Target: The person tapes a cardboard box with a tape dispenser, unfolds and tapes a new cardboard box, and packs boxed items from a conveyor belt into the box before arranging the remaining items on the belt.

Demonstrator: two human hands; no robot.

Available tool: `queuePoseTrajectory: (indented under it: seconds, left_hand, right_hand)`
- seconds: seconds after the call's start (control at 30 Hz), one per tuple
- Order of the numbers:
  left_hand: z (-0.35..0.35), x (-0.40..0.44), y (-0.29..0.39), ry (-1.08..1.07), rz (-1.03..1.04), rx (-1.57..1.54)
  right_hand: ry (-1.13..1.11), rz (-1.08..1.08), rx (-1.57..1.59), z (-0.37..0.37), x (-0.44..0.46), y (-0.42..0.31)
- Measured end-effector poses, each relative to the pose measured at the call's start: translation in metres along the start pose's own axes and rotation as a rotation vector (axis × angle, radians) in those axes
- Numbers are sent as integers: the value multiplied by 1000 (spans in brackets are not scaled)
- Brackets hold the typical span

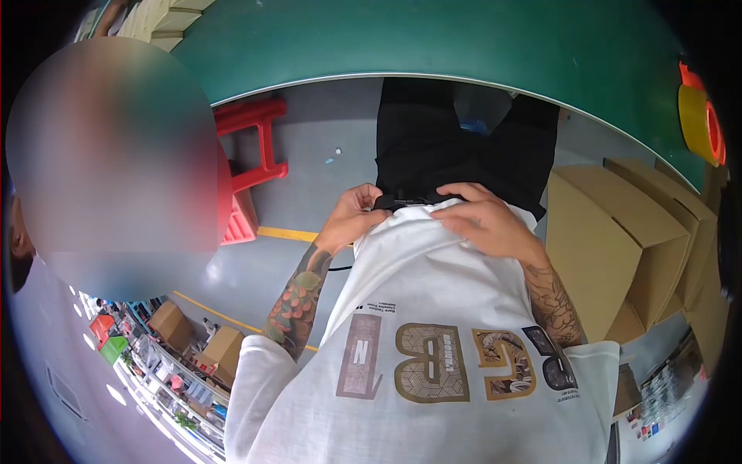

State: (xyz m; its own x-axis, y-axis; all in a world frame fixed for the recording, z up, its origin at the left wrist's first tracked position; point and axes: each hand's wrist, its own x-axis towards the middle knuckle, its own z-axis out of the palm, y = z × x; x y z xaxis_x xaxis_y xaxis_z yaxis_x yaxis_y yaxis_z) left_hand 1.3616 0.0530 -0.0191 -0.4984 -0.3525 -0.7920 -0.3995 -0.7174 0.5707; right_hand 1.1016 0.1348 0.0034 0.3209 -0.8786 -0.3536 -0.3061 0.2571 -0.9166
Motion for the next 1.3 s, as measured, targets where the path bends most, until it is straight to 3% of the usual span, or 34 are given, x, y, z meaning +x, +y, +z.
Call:
queuePoseTrajectory:
  seconds: [0.07, 0.2, 0.33, 0.5, 0.63, 0.73, 0.83, 0.9, 1.03, 1.13, 1.3]
  left_hand:
    - [7, -8, 2, 122, 14, 62]
    - [10, -19, 1, 111, 138, 100]
    - [15, -22, 4, 118, 224, 132]
    - [8, -20, 17, 12, 326, 185]
    - [-8, -8, 41, -62, 70, 32]
    - [-19, 14, 39, -250, -161, 299]
    - [-23, 31, 54, -408, -150, 312]
    - [-21, 37, 58, -496, -142, 328]
    - [-22, 41, 47, -415, -40, 558]
    - [-31, 39, 39, 115, -76, 414]
    - [-26, 34, 32, 362, -122, 149]
  right_hand:
    - [-16, 62, 102, 0, 7, 3]
    - [-36, 43, -69, -3, 28, -5]
    - [-268, 111, -233, -6, 42, -17]
    - [-95, -31, -265, 0, 41, -19]
    - [-35, -85, -236, -2, 45, -21]
    - [-56, -130, -177, -3, 48, -22]
    - [-223, -55, -211, -7, 55, -32]
    - [-177, -57, -194, -3, 54, -30]
    - [-155, -43, -155, 1, 57, -33]
    - [-217, 33, -131, 0, 55, -37]
    - [-98, -21, -117, 8, 52, -23]
